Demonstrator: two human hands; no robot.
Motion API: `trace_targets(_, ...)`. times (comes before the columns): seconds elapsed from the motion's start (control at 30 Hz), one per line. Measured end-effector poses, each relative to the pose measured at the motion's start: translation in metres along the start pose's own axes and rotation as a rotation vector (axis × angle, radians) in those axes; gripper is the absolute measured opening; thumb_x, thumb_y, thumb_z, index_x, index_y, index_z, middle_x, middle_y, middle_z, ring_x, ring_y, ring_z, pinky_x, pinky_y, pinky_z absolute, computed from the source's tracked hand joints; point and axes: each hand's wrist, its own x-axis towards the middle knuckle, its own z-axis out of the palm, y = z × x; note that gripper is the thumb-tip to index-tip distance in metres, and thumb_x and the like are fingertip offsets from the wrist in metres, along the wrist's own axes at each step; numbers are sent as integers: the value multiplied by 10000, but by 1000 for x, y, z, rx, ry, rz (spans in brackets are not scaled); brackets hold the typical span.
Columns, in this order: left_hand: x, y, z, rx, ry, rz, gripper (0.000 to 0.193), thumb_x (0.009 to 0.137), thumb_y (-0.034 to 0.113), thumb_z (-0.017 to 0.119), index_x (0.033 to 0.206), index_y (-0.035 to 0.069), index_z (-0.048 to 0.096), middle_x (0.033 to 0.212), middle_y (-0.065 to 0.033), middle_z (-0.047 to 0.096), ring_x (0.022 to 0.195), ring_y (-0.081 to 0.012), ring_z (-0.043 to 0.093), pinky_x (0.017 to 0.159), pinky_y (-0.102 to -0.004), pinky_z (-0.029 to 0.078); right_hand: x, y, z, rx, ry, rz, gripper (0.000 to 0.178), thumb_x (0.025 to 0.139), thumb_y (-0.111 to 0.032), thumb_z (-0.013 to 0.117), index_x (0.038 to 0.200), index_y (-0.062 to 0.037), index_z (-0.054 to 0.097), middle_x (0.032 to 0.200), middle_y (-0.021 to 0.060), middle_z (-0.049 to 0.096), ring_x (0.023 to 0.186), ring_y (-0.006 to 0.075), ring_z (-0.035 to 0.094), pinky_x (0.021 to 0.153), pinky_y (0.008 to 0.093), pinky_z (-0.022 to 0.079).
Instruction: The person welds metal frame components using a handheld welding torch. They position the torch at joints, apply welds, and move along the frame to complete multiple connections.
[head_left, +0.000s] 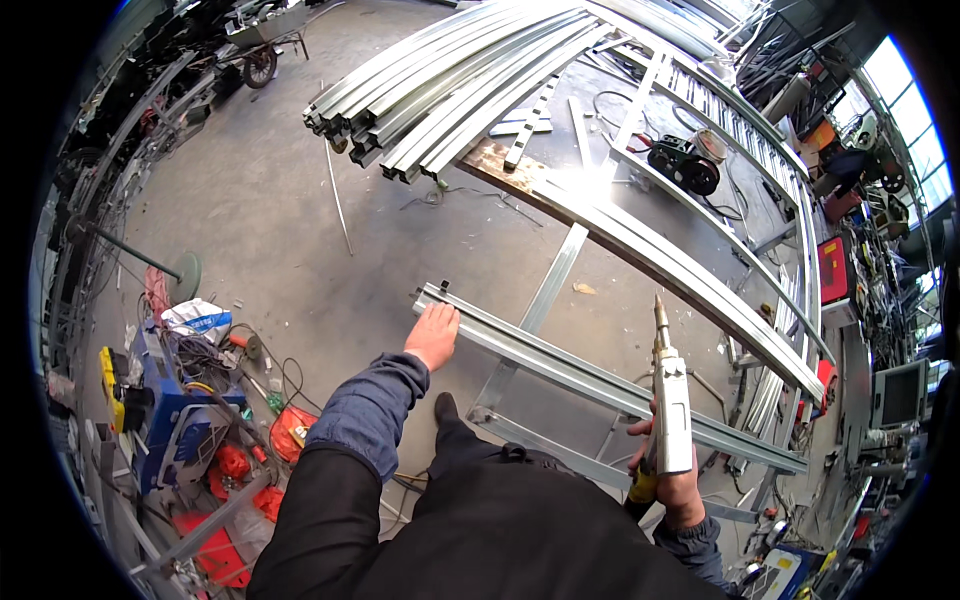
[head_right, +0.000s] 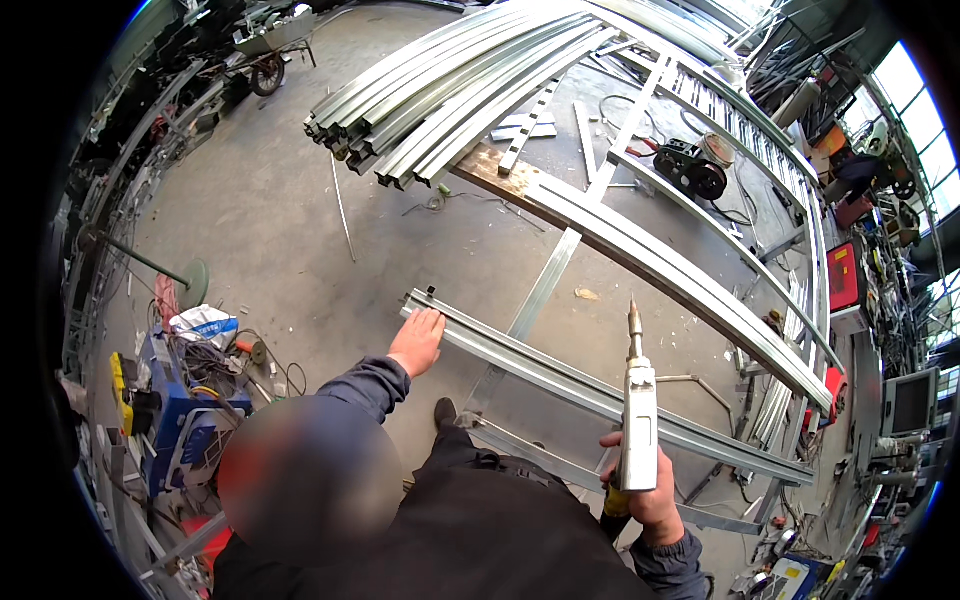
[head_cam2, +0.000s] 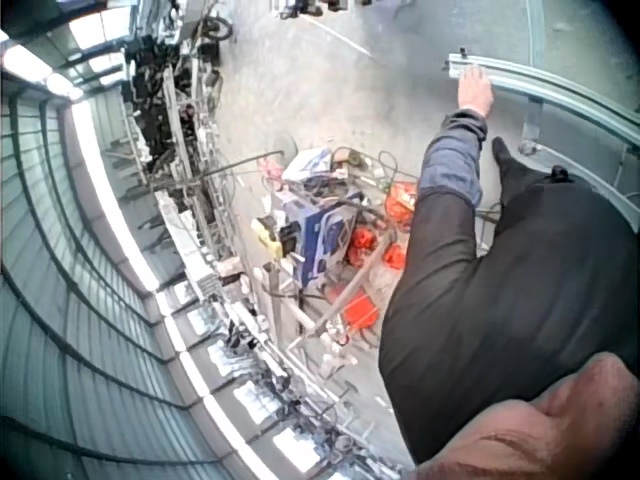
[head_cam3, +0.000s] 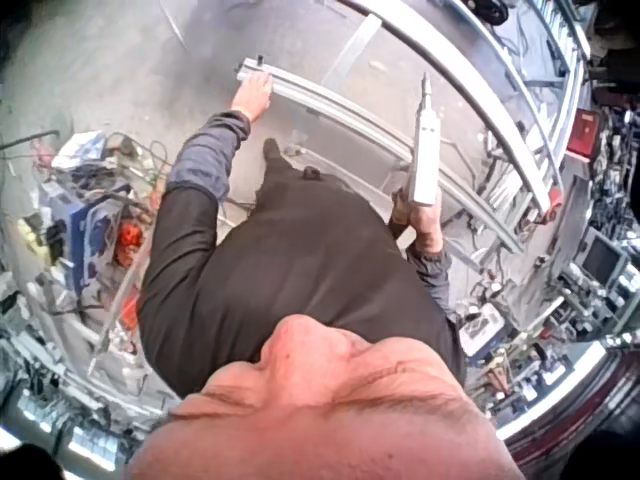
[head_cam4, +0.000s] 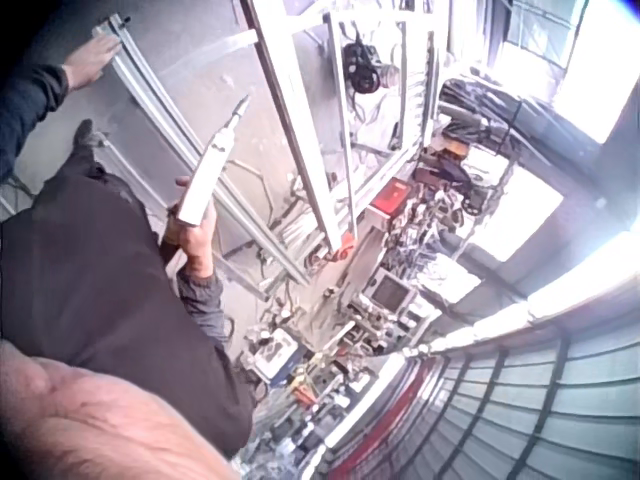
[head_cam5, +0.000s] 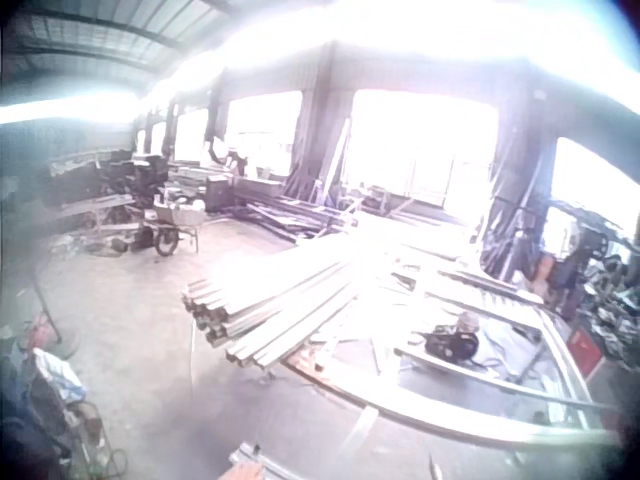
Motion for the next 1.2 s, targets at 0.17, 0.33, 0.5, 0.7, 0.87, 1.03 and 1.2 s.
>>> trace_targets(0.17,13,-46,-25,-14,113,94,500,950,135,591,1403,-76,617,1352,-191,625,1357,-352,561,1214,-469,438,23,-34,68,-13,32,126,430,992,-138,581,1377,53,586,1276,165,714,817,162,726,730,320,615)
trace_targets(0.33,23,-64,-58,-76,-149,160,481,935,96,596,1372,-100,633,1346,-209,621,1339,-353,569,1172,-426,465,41,-32,103,-59,34,255,404,1027,-121,601,1406,18,595,1261,128,730,821,151,727,746,310,619)
trace_targets(0.5,25,-30,-26,8,-33,67,481,925,140,615,1351,-82,652,1274,-179,651,1285,-316,585,1161,-485,448,61,-22,109,-67,-39,292,429,1043,-143,662,1443,-3,594,1268,105,733,882,134,721,795,308,618)
trace_targets(0.7,36,23,-32,-139,59,207,716,900,268,750,1529,6,530,1546,-197,529,1518,-353,434,1310,-583,251,77,-40,111,-173,-106,322,408,1043,-150,666,1421,-2,627,1239,75,746,946,125,708,841,305,604)
trace_targets(0.87,76,45,-9,-74,18,205,1038,724,465,920,1559,25,488,1612,-206,470,1572,-404,361,1339,-596,174,108,-51,100,-301,-275,384,431,1053,-168,648,1450,-3,621,1233,69,741,1015,123,683,902,309,570)
trace_targets(1.03,81,39,-13,-138,33,223,750,824,484,826,1392,47,605,1471,-182,591,1469,-372,492,1294,-571,272,144,-48,102,-435,-452,330,475,1063,-184,642,1493,8,587,1244,112,745,1088,140,672,974,316,543)
trace_targets(1.2,85,33,2,-231,51,218,306,868,298,657,1110,113,627,1071,-65,616,1079,-261,626,993,-449,456,193,-40,130,-599,-602,411,515,1041,-241,644,1500,-13,587,1080,143,767,968,188,687,906,353,553)
